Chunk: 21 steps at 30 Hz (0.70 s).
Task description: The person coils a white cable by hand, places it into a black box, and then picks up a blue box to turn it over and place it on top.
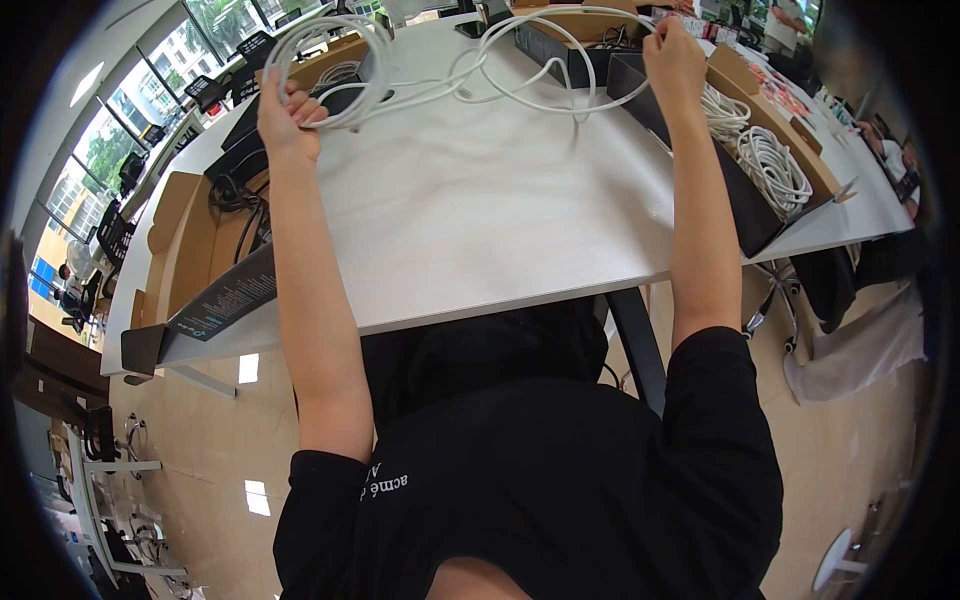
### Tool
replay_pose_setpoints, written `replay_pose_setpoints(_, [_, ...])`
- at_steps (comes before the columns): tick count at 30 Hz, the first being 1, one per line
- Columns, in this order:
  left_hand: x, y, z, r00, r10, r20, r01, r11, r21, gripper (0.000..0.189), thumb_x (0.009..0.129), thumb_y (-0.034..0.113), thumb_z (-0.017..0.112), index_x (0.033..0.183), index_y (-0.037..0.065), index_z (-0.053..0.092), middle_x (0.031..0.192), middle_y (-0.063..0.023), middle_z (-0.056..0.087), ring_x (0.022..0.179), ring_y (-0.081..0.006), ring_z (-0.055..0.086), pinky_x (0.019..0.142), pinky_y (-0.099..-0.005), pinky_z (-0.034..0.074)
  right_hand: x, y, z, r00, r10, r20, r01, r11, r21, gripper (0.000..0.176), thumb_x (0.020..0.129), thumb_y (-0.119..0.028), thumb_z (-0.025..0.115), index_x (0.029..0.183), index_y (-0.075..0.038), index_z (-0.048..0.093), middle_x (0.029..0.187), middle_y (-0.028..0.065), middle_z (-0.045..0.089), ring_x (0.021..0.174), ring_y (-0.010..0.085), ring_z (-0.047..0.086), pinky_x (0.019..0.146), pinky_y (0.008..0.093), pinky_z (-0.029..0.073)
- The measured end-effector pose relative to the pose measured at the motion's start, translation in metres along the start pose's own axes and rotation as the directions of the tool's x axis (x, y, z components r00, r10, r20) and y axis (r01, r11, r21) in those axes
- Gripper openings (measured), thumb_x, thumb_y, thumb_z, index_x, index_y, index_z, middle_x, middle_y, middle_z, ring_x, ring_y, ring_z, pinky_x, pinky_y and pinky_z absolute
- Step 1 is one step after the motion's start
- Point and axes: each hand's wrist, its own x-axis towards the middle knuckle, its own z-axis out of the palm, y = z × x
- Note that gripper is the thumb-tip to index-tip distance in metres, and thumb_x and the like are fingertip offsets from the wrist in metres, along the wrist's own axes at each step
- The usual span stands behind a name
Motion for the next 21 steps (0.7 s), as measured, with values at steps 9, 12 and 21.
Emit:
replay_pose_setpoints(9, [-0.002, 0.013, -0.008, 0.912, 0.274, -0.304, -0.284, 0.959, 0.011, 0.03, 0.082, 0.031, 0.053, 0.069, 0.01, 0.036, 0.049, 0.0052, 0.021, 0.039, -0.0065, 0.02, 0.038, -0.0232, 0.017, 0.013, 0.063, -0.024, 0.95, 0.14, -0.279, -0.192, 0.967, -0.168, 0.017, 0.072, -0.02, 0.054, 0.08, -0.006, 0.06, 0.074, 0.0146, 0.062, 0.073, 0.0316, 0.06, 0.067, 0.0399, 0.045])
replay_pose_setpoints(12, [0.0, 0.016, -0.016, 0.871, 0.309, -0.383, -0.342, 0.939, -0.02, 0.029, 0.082, 0.029, 0.053, 0.069, 0.01, 0.036, 0.048, 0.0047, 0.022, 0.038, -0.0063, 0.021, 0.037, -0.0237, 0.016, 0.012, 0.068, -0.031, 0.907, 0.233, -0.35, -0.291, 0.949, -0.123, 0.018, 0.071, -0.022, 0.056, 0.08, -0.007, 0.06, 0.073, 0.0116, 0.063, 0.072, 0.0298, 0.06, 0.067, 0.0386, 0.045])
replay_pose_setpoints(21, [-0.014, -0.011, 0.024, 0.975, 0.223, 0.024, -0.222, 0.975, -0.016, 0.034, 0.081, 0.029, 0.057, 0.061, 0.011, 0.036, 0.046, 0.0058, 0.022, 0.035, -0.005, 0.02, 0.035, -0.0225, 0.016, -0.015, -0.054, -0.017, 0.984, -0.161, 0.071, 0.16, 0.987, 0.022, 0.023, 0.078, -0.031, 0.06, 0.081, -0.008, 0.06, 0.073, 0.0049, 0.06, 0.066, 0.0212, 0.057, 0.058, 0.0316, 0.044])
